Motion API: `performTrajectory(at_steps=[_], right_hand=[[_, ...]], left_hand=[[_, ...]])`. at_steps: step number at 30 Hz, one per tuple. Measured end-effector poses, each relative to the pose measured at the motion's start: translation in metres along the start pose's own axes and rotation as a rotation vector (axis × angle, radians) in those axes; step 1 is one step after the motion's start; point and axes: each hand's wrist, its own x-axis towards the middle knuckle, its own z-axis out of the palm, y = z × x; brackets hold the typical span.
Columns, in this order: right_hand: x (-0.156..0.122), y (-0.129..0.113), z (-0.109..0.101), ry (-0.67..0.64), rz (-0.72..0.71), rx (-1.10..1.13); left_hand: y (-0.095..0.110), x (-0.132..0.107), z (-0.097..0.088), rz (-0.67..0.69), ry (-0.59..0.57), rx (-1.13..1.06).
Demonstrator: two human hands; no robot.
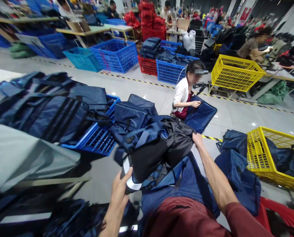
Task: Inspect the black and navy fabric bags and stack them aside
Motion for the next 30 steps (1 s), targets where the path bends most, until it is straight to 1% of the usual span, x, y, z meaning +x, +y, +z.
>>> performTrajectory(at_steps=[2, 3, 5, 7, 8, 10, 11, 12, 13, 14, 16, 17, 18, 19, 20, 21, 22, 23, 25, 27, 28, 30], right_hand=[[-0.01, 0.021, 0.02, 0.007, 0.086, 0.05], [-0.011, 0.027, 0.026, 0.015, 0.113, 0.072], [-0.007, 0.031, 0.029, 0.039, 0.137, 0.118], [0.0, 0.03, 0.021, 0.063, 0.132, 0.161], [0.003, 0.029, 0.016, 0.073, 0.121, 0.182], [0.003, 0.029, 0.008, 0.089, 0.097, 0.221], [0.001, 0.029, 0.006, 0.095, 0.086, 0.238], [-0.001, 0.029, 0.005, 0.1, 0.079, 0.252], [-0.004, 0.029, 0.005, 0.103, 0.075, 0.264], [-0.006, 0.028, 0.005, 0.107, 0.072, 0.274], [-0.01, 0.023, 0.004, 0.113, 0.068, 0.289], [-0.012, 0.02, 0.002, 0.118, 0.068, 0.296], [-0.013, 0.017, -0.001, 0.125, 0.068, 0.302], [-0.016, 0.013, -0.005, 0.133, 0.068, 0.308], [-0.018, 0.009, -0.008, 0.139, 0.068, 0.314], [-0.022, 0.005, -0.012, 0.144, 0.069, 0.321], [-0.026, 0.0, -0.016, 0.147, 0.068, 0.328], [-0.03, -0.005, -0.018, 0.148, 0.061, 0.334], [-0.037, -0.014, -0.02, 0.152, 0.013, 0.332], [-0.039, -0.021, -0.017, 0.159, -0.069, 0.318], [-0.038, -0.024, -0.013, 0.154, -0.082, 0.301], [-0.035, -0.025, -0.004, 0.118, -0.02, 0.25]], left_hand=[[-0.018, 0.032, -0.004, 0.008, 0.02, 0.047], [-0.022, 0.042, -0.006, 0.053, 0.025, 0.095], [-0.023, 0.051, -0.005, 0.199, 0.074, 0.27], [-0.016, 0.045, 0.0, 0.433, 0.168, 0.516], [-0.011, 0.038, 0.004, 0.581, 0.205, 0.629], [-0.003, 0.019, 0.016, 0.906, 0.235, 0.804], [0.0, 0.009, 0.025, 1.059, 0.243, 0.862], [0.001, 0.001, 0.035, 1.184, 0.24, 0.912], [0.002, -0.005, 0.048, 1.275, 0.214, 0.957], [0.001, -0.009, 0.063, 1.336, 0.159, 0.997], [-0.002, -0.008, 0.097, 1.386, -0.035, 1.077], [-0.005, -0.004, 0.114, 1.387, -0.136, 1.131], [-0.006, 0.002, 0.129, 1.381, -0.212, 1.193], [-0.007, 0.008, 0.141, 1.376, -0.253, 1.256], [-0.007, 0.015, 0.149, 1.373, -0.273, 1.31], [-0.006, 0.022, 0.153, 1.37, -0.286, 1.345], [-0.005, 0.027, 0.152, 1.362, -0.296, 1.356], [-0.004, 0.031, 0.147, 1.351, -0.307, 1.344], [-0.003, 0.035, 0.13, 1.32, -0.315, 1.27], [-0.008, 0.034, 0.115, 1.267, -0.291, 1.174], [-0.013, 0.032, 0.113, 1.224, -0.281, 1.141], [-0.024, 0.028, 0.12, 1.11, -0.296, 1.127]])
